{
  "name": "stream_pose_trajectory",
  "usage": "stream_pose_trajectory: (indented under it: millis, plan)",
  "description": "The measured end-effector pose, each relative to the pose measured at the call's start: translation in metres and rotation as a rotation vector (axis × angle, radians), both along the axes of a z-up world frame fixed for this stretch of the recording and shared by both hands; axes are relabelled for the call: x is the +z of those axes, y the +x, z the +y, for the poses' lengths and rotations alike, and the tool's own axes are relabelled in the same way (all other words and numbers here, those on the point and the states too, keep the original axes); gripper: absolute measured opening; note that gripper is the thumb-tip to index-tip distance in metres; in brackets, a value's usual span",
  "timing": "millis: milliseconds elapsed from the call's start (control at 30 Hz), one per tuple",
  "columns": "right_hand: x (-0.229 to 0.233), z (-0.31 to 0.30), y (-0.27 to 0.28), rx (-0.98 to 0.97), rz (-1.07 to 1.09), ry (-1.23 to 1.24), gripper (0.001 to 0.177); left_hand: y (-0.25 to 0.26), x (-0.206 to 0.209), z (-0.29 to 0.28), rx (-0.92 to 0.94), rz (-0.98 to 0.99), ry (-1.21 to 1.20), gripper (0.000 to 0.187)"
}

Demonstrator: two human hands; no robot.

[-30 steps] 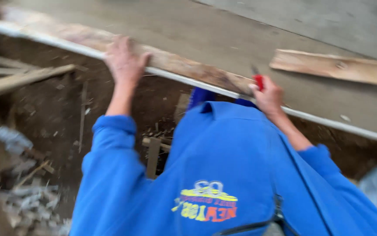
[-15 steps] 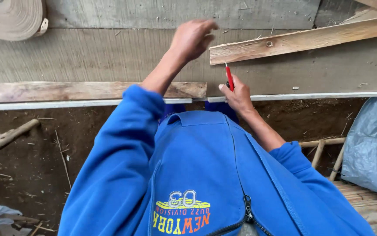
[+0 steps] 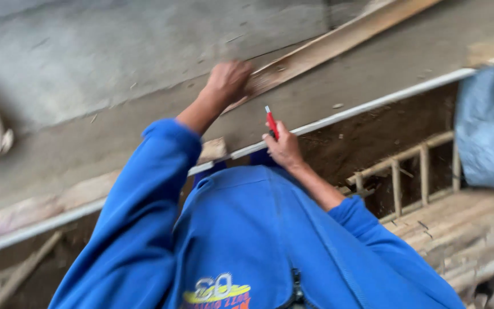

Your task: Using a utility knife to cut and score thin wooden strips or bark.

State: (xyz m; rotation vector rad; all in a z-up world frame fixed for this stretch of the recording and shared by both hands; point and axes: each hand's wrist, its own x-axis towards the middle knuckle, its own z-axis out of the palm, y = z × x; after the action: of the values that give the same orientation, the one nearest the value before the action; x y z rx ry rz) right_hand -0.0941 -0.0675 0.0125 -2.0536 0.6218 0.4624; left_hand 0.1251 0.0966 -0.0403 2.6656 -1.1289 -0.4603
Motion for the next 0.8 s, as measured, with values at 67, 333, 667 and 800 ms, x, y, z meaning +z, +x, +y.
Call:
stream_pose_trajectory:
  millis: [67,333,667,800]
  plan:
    - [0.003,-0.014,0.000,-0.129,-0.061,-0.031,0.030,-0.007,0.016,-0.005,0.025,0.057,-0.086,0.045]
    - [0.061,-0.027,0.055,-0.457,-0.344,0.010,0.025,-0.063,0.057,0.047,0.201,-0.432,-0.220,0.012]
    - [0.026,-0.067,0.108,-0.038,-0.645,-0.074,0.041,-0.090,0.083,0.149,0.167,-0.628,-0.385,0.007]
    - [0.024,-0.064,0.116,-0.203,-0.617,-0.160,0.012,-0.108,0.079,0.160,0.195,-0.658,-0.392,0.006]
